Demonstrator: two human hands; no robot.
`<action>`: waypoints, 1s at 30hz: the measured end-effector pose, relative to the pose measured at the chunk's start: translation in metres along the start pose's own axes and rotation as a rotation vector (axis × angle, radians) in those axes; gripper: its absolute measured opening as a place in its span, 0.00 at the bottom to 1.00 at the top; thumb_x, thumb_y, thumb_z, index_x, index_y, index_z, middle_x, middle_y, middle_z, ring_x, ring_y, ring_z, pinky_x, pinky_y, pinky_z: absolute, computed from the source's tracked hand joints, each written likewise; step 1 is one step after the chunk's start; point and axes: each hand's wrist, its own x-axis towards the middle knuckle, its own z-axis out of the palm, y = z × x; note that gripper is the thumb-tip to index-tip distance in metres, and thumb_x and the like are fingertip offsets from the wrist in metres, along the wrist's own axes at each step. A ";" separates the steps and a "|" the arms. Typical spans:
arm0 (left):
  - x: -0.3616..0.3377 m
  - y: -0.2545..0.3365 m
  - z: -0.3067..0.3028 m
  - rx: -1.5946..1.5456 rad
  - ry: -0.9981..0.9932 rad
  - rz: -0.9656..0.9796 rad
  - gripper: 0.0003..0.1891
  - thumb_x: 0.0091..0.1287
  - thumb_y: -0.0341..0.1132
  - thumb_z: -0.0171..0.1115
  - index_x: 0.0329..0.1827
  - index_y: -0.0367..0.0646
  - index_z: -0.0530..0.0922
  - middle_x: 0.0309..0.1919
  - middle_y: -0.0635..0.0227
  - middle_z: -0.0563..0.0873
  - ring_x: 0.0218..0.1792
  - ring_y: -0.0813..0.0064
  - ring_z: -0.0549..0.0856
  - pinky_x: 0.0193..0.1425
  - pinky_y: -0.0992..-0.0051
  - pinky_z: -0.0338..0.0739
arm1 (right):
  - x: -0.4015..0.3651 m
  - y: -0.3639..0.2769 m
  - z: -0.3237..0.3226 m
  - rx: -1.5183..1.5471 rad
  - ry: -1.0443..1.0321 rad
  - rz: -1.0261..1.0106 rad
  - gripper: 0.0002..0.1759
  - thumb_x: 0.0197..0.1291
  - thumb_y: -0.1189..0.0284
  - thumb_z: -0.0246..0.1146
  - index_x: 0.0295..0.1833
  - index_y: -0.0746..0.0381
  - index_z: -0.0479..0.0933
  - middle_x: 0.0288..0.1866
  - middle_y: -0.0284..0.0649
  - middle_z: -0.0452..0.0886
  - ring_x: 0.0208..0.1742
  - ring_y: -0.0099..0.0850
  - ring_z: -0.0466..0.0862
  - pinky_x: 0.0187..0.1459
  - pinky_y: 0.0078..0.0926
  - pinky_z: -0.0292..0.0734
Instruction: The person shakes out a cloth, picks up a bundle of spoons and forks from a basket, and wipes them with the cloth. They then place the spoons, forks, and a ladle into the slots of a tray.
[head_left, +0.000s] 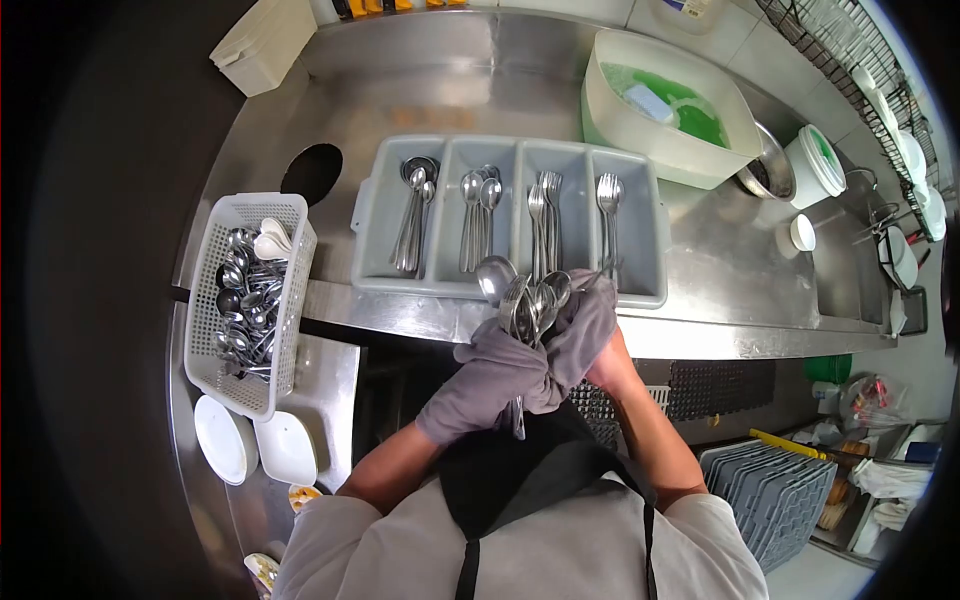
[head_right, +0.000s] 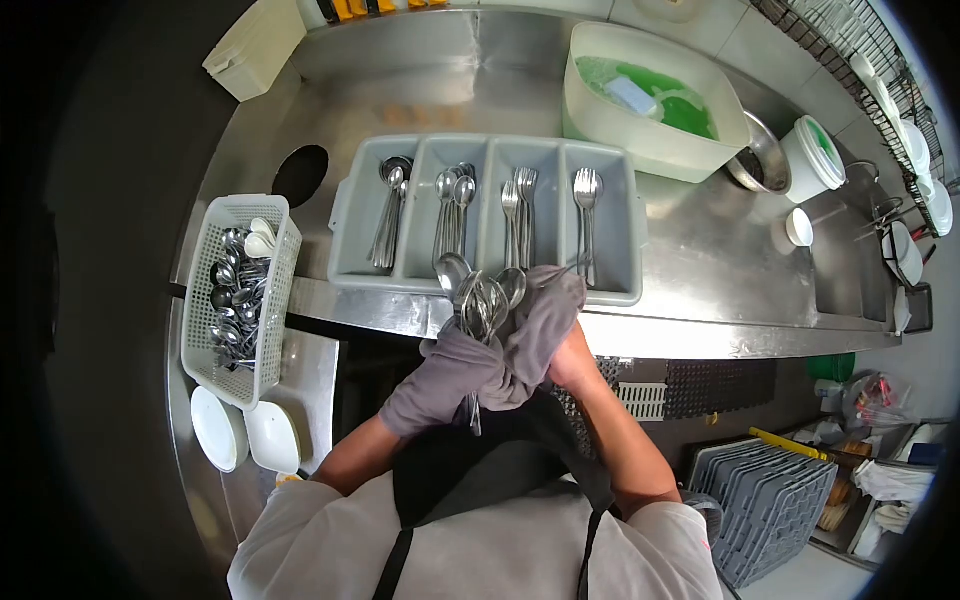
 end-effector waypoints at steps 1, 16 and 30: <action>-0.001 -0.001 0.000 -0.011 -0.034 0.010 0.06 0.48 0.28 0.58 0.26 0.38 0.71 0.26 0.60 0.74 0.35 0.60 0.79 0.42 0.71 0.72 | -0.004 0.000 0.000 -0.004 -0.034 -0.025 0.25 0.58 0.69 0.65 0.58 0.67 0.68 0.45 0.37 0.76 0.48 0.28 0.76 0.52 0.30 0.73; -0.006 0.016 0.003 -0.334 -0.037 -0.239 0.02 0.60 0.24 0.53 0.30 0.38 0.72 0.30 0.61 0.76 0.36 0.69 0.79 0.43 0.72 0.73 | 0.015 0.006 0.006 -0.144 0.388 -0.366 0.10 0.60 0.74 0.58 0.45 0.66 0.73 0.45 0.38 0.79 0.45 0.27 0.77 0.49 0.27 0.74; -0.062 -0.029 0.042 -0.398 0.488 -0.389 0.07 0.70 0.29 0.50 0.37 0.37 0.76 0.30 0.65 0.81 0.34 0.76 0.81 0.40 0.74 0.75 | 0.024 0.020 0.066 -0.335 -0.097 0.025 0.17 0.70 0.64 0.52 0.52 0.67 0.73 0.47 0.40 0.78 0.48 0.26 0.77 0.48 0.28 0.74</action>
